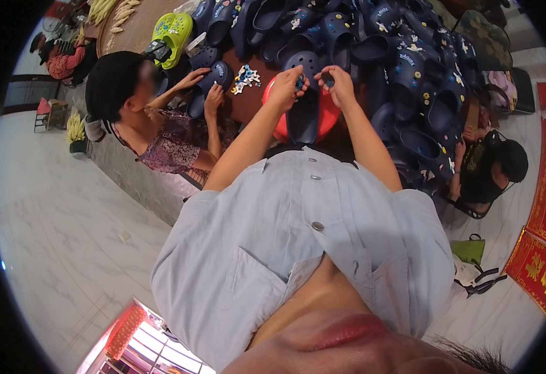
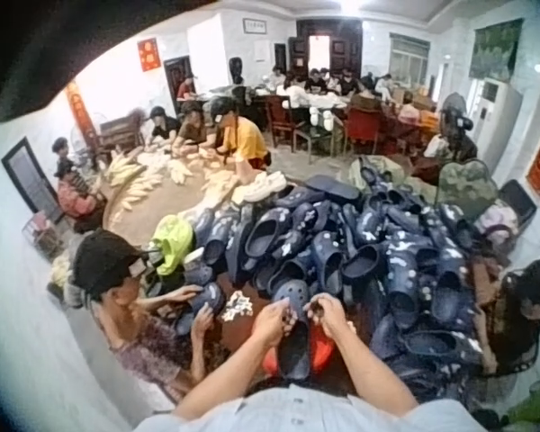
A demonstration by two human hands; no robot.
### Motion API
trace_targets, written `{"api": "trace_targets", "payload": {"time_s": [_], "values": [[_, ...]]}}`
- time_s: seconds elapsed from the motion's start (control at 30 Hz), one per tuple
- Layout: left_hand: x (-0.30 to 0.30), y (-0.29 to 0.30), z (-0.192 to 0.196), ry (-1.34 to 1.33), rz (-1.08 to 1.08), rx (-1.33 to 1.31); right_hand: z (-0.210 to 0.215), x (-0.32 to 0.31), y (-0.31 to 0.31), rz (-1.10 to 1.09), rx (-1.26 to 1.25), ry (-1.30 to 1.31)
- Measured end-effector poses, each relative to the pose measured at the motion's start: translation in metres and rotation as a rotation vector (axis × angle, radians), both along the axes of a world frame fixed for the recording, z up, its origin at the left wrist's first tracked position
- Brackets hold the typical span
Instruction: Applying decorative charms to the holes of plastic clogs.
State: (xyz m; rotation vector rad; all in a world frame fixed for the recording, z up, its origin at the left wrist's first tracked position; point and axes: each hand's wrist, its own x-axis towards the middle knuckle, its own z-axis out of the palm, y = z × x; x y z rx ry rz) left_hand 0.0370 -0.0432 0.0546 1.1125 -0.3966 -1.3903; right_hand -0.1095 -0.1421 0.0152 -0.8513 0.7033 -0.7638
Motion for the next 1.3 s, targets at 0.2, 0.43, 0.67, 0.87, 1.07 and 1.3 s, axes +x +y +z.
{"api": "trace_targets", "payload": {"time_s": [0.2,0.43,0.67,0.87,1.07,1.3], "values": [[-0.047,-0.016,0.025,-1.008,0.047,-0.286,-0.001,-0.023,0.042,-0.105,0.450,-0.167],[-0.082,-0.026,0.016,-1.516,-0.102,-0.903,-0.007,-0.045,0.052,0.012,0.699,-0.734],[-0.083,-0.011,0.011,-1.548,-0.096,-0.977,-0.011,-0.060,0.063,0.108,0.708,-0.938],[-0.072,0.012,0.011,-1.476,-0.066,-0.910,-0.011,-0.051,0.070,0.116,0.788,-0.809],[-0.049,0.035,0.013,-1.413,0.007,-0.836,-0.017,-0.038,0.079,0.196,0.752,-0.593],[-0.022,0.048,0.007,-1.360,0.275,-0.594,0.004,-0.005,0.107,0.169,0.427,-0.290]]}}
